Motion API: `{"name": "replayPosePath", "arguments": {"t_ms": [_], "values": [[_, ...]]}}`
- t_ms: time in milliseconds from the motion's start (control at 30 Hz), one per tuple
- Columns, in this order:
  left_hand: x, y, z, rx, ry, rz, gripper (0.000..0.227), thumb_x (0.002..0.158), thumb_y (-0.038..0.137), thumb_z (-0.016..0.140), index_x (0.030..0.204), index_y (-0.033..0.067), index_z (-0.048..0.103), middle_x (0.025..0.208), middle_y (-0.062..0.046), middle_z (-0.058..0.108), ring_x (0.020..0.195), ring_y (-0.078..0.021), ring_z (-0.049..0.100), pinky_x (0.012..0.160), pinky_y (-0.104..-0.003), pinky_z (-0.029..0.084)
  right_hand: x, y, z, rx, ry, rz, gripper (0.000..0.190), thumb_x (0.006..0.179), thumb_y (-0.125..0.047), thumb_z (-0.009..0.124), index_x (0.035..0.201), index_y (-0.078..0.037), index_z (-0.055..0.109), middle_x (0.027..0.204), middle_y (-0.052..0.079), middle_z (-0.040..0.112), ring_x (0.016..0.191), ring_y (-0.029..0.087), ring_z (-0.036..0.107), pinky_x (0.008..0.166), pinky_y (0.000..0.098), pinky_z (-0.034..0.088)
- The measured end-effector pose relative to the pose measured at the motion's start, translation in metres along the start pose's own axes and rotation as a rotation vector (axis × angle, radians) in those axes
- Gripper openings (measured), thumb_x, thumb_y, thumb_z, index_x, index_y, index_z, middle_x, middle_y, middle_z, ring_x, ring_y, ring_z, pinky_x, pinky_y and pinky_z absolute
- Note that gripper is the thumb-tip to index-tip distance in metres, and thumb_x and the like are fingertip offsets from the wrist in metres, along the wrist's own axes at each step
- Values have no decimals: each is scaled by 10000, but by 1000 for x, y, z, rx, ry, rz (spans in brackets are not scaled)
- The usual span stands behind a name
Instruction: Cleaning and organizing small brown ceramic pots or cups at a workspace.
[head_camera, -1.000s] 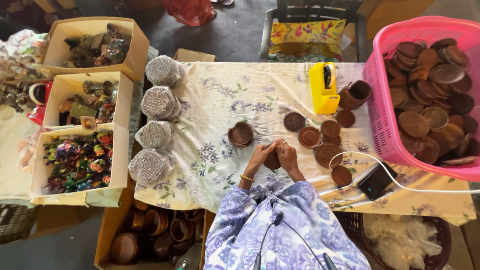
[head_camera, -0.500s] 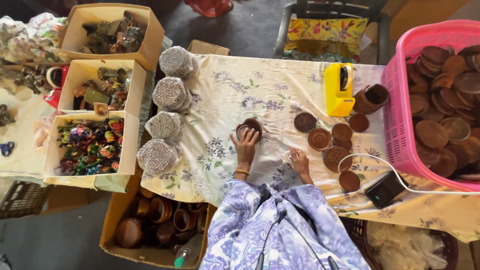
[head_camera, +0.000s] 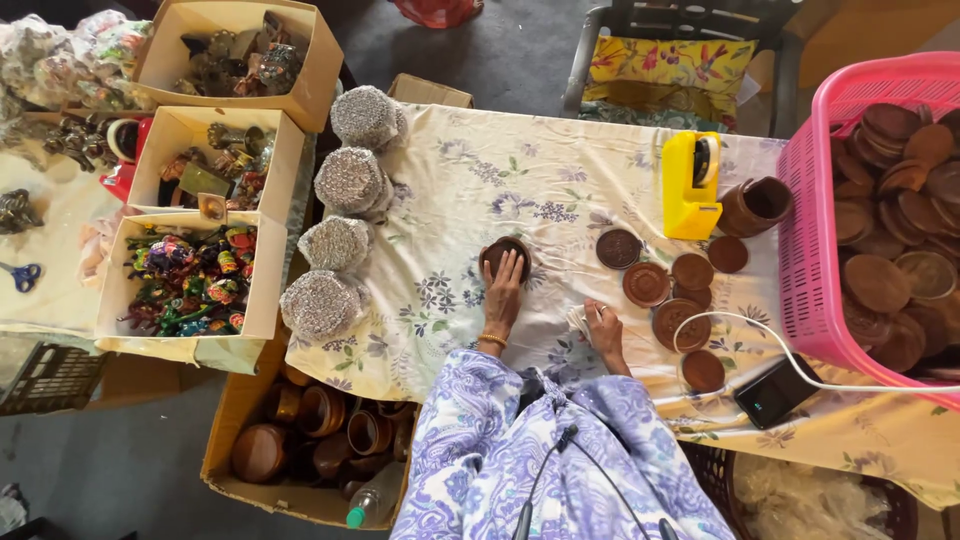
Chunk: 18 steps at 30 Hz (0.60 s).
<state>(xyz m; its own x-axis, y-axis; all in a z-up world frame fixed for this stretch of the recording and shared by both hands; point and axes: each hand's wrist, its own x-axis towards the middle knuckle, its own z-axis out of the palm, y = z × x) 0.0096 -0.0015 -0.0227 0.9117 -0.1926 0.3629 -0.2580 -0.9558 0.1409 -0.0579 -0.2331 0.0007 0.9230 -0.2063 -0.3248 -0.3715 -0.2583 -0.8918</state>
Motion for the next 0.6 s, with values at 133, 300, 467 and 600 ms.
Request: {"name": "replayPosePath", "arguments": {"t_ms": [133, 300, 467, 600], "values": [[0, 5, -10, -265, 74, -27, 461, 1025, 120, 567, 1478, 47, 523, 1596, -115, 461, 1517, -252, 379, 1275, -521, 155, 3, 2, -1, 16, 19, -2, 501, 1007, -490, 559, 1042, -18, 722, 642, 83, 692, 461, 162, 671, 399, 294, 487], [2, 6, -20, -325, 71, -75, 480, 985, 130, 599, 1459, 78, 547, 1579, -90, 484, 1505, -239, 394, 1256, -498, 197, 10, -22, -14, -359, 245, -409, 420, 1032, -410, 605, 1137, -15, 702, 845, 219, 722, 815, 425, 709, 648, 472, 536], [1, 7, -20, -357, 48, -71, 559, 931, 126, 631, 1475, 70, 515, 1588, -101, 466, 1509, -239, 377, 1251, -496, 201, 76, -37, -34, -405, 386, -510, 518, 1028, -422, 606, 1386, -53, 538, 1311, 293, 620, 1218, 454, 595, 1023, 485, 475], [3, 7, -21, -356, 39, -88, 584, 916, 146, 653, 1478, 75, 513, 1588, -102, 461, 1504, -247, 372, 1230, -485, 209, 130, -21, -23, -754, 355, -389, 993, 846, -483, 707, 1608, -51, 239, 1585, 370, 217, 1435, 535, 249, 1113, 657, 198]]}}
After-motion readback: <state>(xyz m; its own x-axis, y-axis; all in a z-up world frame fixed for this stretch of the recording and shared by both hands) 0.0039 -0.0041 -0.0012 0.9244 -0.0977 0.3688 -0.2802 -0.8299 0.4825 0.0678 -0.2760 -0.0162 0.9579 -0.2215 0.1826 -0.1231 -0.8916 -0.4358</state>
